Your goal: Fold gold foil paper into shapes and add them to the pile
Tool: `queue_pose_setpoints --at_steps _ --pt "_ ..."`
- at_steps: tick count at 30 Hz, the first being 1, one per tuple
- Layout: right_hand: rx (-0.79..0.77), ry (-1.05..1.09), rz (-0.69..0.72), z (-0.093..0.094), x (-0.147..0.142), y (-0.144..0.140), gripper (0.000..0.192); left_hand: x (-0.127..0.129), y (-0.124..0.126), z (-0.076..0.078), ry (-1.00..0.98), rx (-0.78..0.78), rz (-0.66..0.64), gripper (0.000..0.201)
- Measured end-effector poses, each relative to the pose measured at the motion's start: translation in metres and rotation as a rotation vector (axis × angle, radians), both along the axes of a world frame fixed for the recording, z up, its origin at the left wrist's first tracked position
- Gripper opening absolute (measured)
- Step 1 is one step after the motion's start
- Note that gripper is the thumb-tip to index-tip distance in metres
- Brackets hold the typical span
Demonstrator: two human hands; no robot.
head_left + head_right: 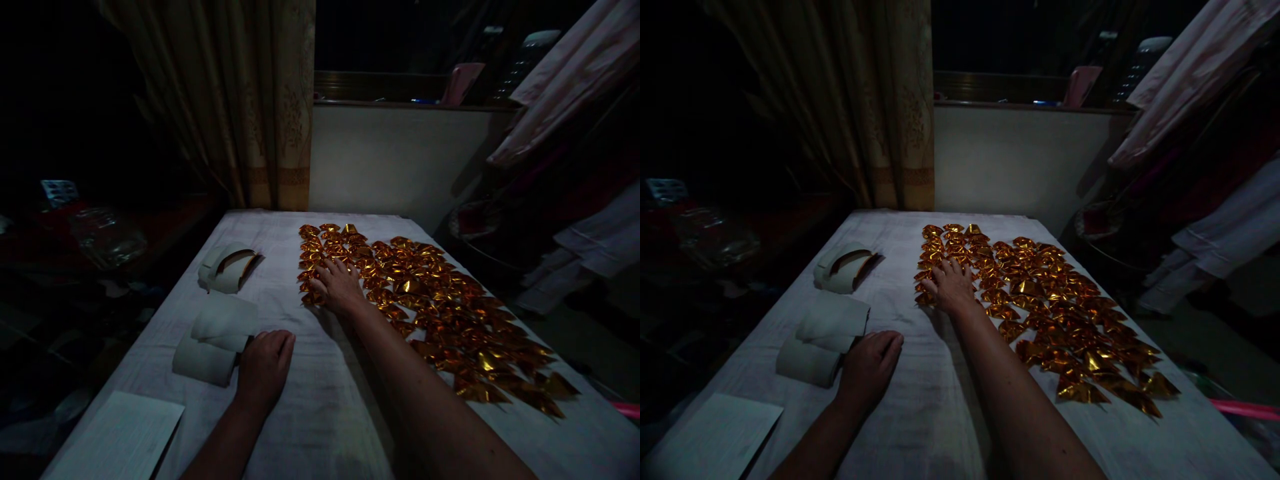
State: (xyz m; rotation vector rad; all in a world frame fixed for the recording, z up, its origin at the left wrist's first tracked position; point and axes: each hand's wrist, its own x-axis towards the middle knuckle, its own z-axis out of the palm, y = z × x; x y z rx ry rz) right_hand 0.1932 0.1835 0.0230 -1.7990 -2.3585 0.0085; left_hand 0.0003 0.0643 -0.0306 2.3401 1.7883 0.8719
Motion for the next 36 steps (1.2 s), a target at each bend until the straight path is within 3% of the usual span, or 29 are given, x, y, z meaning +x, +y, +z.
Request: queue_pose_setpoints --at_steps 6,13,18,23,28,30,33,36 --pt "0.068 0.069 -0.005 -0.001 -0.015 -0.025 0.04 0.001 0.0 0.0 -0.005 -0.014 0.011 0.034" --pt "0.17 0.292 0.191 -0.04 -0.022 -0.092 0.028 0.0 0.0 0.002 0.003 -0.016 0.004 0.035" --pt "0.208 0.394 0.142 -0.067 -0.011 -0.127 0.026 0.001 -0.003 0.001 -0.017 0.014 -0.025 0.033" --pt "0.27 0.405 0.169 -0.075 -0.003 -0.143 0.029 0.005 -0.011 0.021 0.017 0.111 -0.118 0.032" --pt "0.239 0.426 0.169 -0.073 -0.002 -0.144 0.03 -0.039 -0.002 0.048 0.123 0.09 -0.018 0.026" --pt "0.229 0.435 0.172 -0.073 -0.002 -0.143 0.03 -0.067 0.004 0.051 0.244 0.047 0.072 0.043" --pt "0.22 0.446 0.161 -0.073 -0.001 -0.143 0.029 -0.098 0.011 0.05 0.394 -0.135 0.165 0.063" --pt "0.213 0.452 0.152 -0.073 -0.001 -0.144 0.029 -0.107 0.013 0.05 0.451 -0.338 0.217 0.07"
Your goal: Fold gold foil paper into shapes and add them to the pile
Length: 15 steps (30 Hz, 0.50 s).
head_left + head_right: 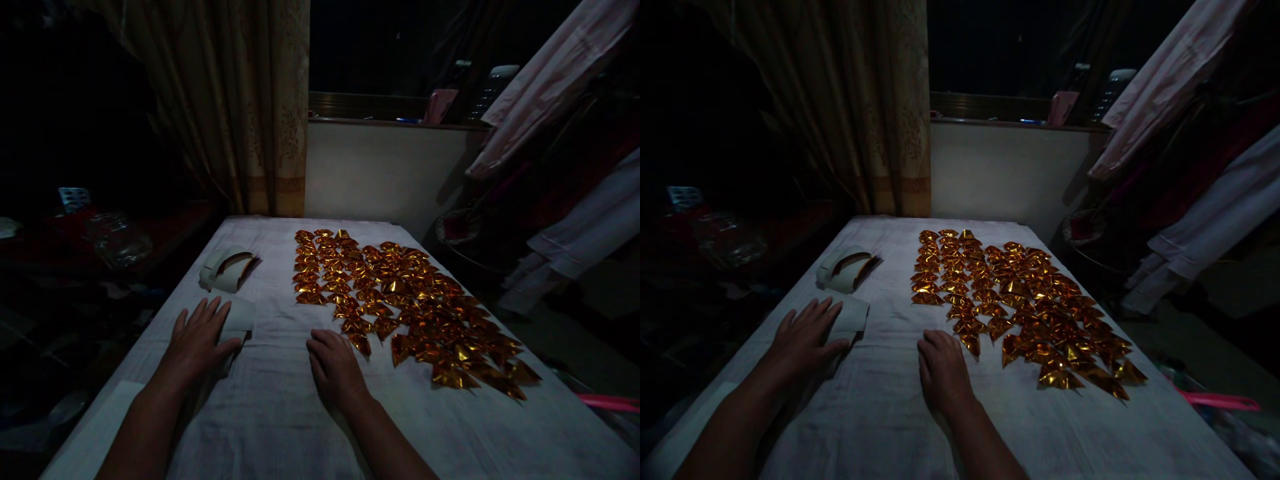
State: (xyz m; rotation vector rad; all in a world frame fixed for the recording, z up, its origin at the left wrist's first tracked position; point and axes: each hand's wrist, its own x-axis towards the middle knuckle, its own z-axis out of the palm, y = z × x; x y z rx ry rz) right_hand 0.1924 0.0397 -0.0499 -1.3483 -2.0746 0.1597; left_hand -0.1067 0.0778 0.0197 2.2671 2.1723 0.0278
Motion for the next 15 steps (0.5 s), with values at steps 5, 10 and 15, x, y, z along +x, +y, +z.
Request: queue_pose_setpoints --at_steps 5,10,15 --pt "-0.009 -0.002 0.009 0.002 0.001 -0.001 0.029 0.001 -0.003 0.003 -0.025 -0.067 0.023 0.062" --pt "0.016 0.009 0.025 -0.001 0.001 0.0 0.029 -0.004 -0.007 0.006 -0.055 0.009 0.014 0.046" --pt "0.045 0.012 0.033 -0.007 0.001 0.002 0.028 -0.003 -0.007 0.018 -0.115 0.153 -0.032 0.042"
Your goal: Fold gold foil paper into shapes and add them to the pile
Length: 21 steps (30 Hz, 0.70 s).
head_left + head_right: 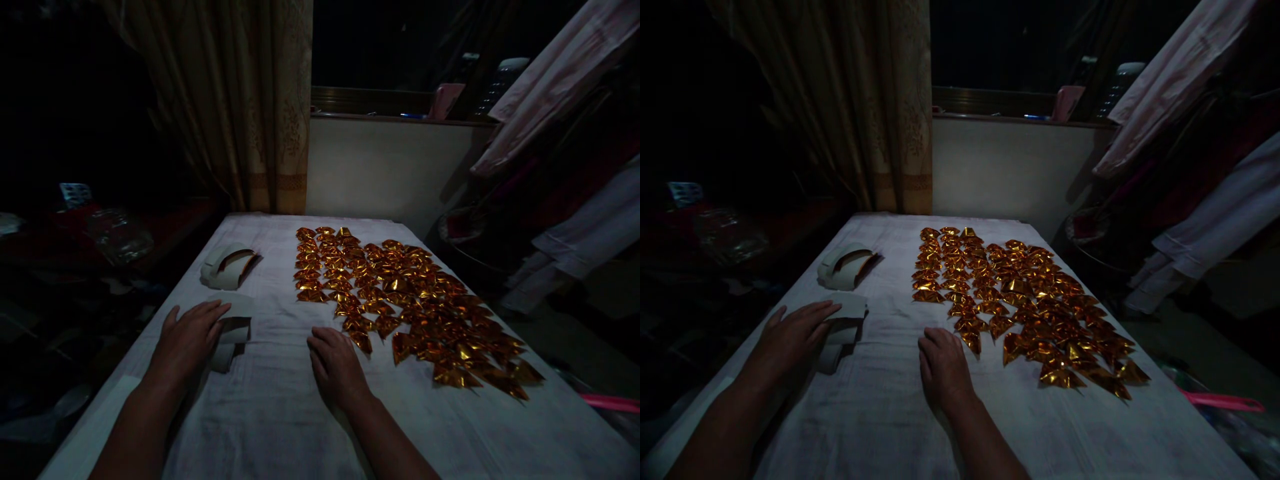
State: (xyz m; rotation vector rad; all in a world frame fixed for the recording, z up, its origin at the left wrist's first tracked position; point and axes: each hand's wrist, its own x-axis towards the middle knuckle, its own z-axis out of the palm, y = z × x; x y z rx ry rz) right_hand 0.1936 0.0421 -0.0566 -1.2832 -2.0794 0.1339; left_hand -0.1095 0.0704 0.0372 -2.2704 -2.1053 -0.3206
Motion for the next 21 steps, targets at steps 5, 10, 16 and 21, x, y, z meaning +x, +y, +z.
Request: queue_pose_setpoints --at_steps 5,10,16,21 --pt "-0.005 0.004 -0.002 0.0 0.0 0.0 0.029 0.012 -0.002 0.009 -0.228 0.46 0.053 0.037" --pt "-0.013 0.0 -0.002 0.002 -0.001 -0.001 0.029 0.022 -0.007 0.015 -0.389 0.624 0.238 0.03" --pt "0.015 0.0 0.011 0.0 0.0 0.001 0.027 0.031 -0.006 0.016 -0.567 0.557 0.332 0.03" --pt "0.037 0.041 0.009 -0.003 0.001 0.001 0.03 0.048 0.003 0.0 -0.855 0.495 0.305 0.04"
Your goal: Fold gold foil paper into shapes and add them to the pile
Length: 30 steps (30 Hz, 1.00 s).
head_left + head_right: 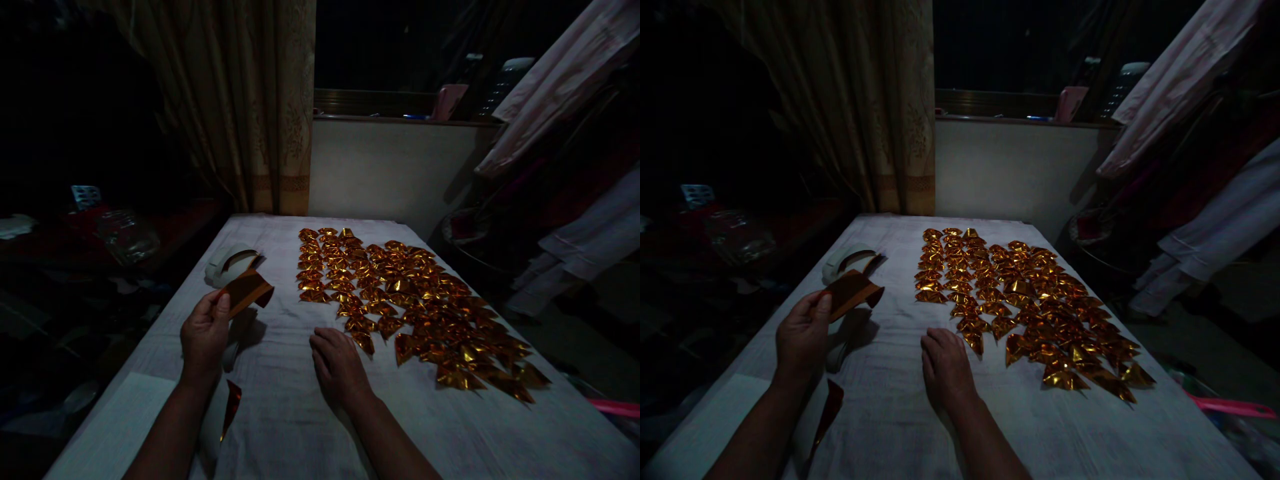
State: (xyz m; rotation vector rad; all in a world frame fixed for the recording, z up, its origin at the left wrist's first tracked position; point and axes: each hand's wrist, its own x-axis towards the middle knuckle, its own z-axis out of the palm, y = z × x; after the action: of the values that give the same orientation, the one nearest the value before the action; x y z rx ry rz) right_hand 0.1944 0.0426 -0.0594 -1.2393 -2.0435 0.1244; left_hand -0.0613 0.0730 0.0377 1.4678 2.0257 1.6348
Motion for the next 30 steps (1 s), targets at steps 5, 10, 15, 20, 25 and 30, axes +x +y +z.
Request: queue_pose_setpoints --at_steps 5,10,15,20,25,30 --pt "0.001 0.18 -0.041 0.002 -0.002 0.003 0.052 0.021 0.003 -0.013 -0.192 -0.118 -0.302 0.05" --pt "0.043 0.281 -0.053 0.011 -0.008 0.007 0.069 0.035 -0.001 -0.017 -0.209 -0.223 -0.505 0.043" --pt "0.038 0.366 -0.012 0.028 -0.014 0.008 0.056 0.042 -0.005 -0.026 -0.151 -0.263 -0.652 0.037" --pt "-0.1 0.502 0.0 0.044 -0.012 0.013 0.018 0.047 -0.012 -0.025 -0.116 -0.358 -0.85 0.032" --pt "-0.225 0.415 0.113 0.047 0.005 0.003 0.016 0.041 -0.015 -0.015 -0.009 -0.492 -1.032 0.032" --pt "-0.488 0.225 0.237 0.05 0.024 -0.009 0.016 0.035 -0.008 -0.027 0.158 -0.357 -0.754 0.033"
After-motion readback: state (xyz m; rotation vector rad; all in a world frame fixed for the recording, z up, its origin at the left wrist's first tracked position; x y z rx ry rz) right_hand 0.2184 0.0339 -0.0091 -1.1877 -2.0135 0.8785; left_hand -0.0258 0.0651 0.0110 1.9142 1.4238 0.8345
